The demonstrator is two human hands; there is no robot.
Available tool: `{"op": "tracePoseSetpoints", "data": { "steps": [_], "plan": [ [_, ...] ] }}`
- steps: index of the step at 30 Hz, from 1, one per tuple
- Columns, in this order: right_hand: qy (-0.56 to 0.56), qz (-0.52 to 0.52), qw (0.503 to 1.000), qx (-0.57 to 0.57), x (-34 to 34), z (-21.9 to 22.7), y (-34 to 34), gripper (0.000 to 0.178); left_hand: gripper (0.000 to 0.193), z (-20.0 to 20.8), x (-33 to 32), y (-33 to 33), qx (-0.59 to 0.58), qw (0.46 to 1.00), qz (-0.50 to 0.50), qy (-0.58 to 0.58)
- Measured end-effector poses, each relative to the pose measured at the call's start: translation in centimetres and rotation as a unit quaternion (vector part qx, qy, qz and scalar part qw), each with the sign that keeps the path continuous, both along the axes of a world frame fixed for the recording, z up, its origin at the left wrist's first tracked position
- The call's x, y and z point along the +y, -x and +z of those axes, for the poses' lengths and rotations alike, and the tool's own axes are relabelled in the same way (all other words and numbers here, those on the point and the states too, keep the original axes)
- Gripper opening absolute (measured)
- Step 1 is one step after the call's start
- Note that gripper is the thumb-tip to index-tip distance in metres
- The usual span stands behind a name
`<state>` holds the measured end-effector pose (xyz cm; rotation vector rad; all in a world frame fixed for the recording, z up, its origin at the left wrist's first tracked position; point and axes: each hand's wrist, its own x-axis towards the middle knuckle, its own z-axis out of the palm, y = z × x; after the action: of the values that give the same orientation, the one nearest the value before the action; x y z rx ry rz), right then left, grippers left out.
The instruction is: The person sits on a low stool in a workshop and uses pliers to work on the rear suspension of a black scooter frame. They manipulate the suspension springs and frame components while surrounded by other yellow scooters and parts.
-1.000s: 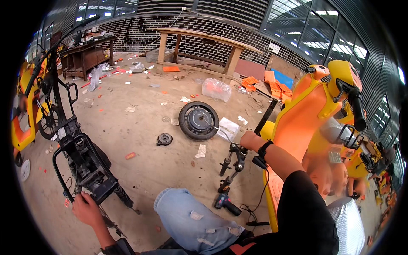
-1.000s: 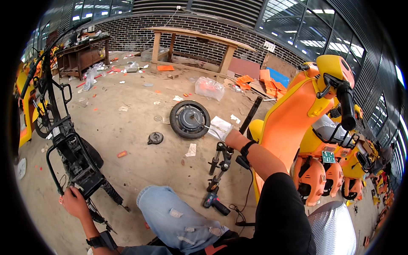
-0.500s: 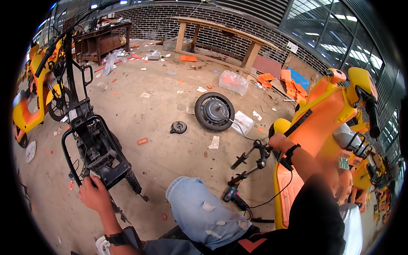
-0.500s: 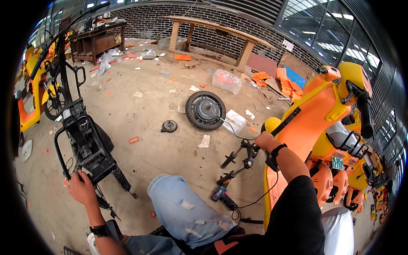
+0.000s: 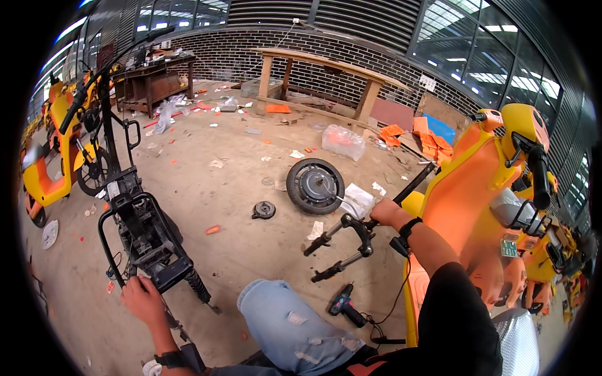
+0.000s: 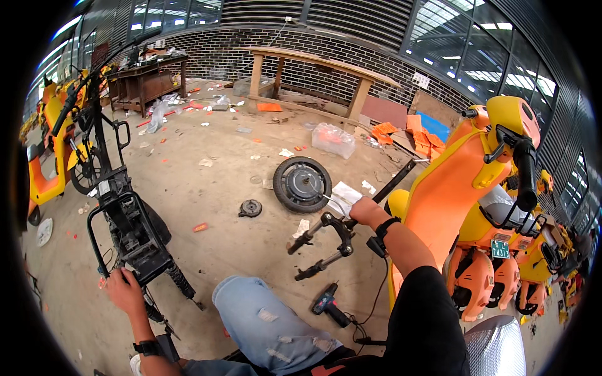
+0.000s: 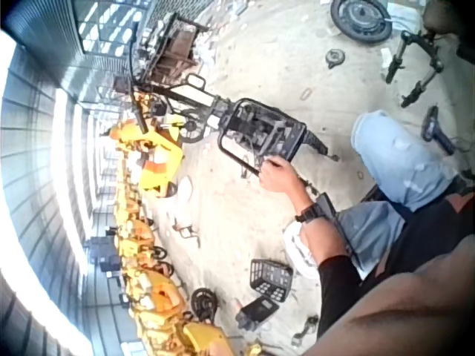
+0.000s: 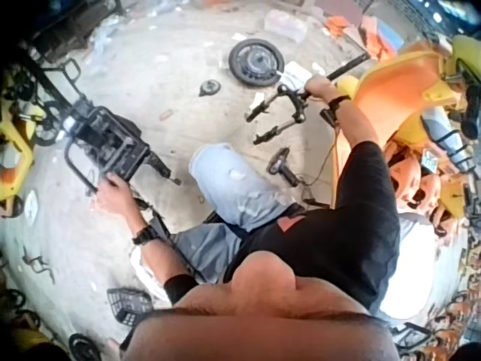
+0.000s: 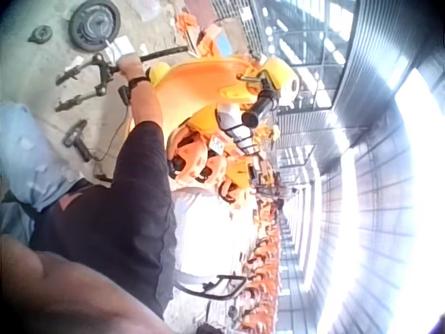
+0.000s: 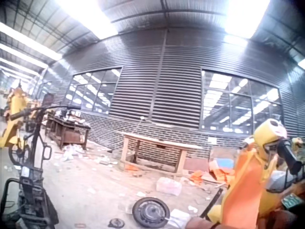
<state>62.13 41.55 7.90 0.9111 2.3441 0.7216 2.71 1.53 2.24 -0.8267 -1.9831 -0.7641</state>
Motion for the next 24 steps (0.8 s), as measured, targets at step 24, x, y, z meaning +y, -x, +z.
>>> {"op": "tracePoseSetpoints", "data": {
  "steps": [24],
  "plan": [
    [-0.027,-0.053,0.998,0.036,4.6,-6.4,-4.0,0.011,0.019,-1.1,0.2,0.4,-0.011,0.997,0.06,0.052]
  ]
}}
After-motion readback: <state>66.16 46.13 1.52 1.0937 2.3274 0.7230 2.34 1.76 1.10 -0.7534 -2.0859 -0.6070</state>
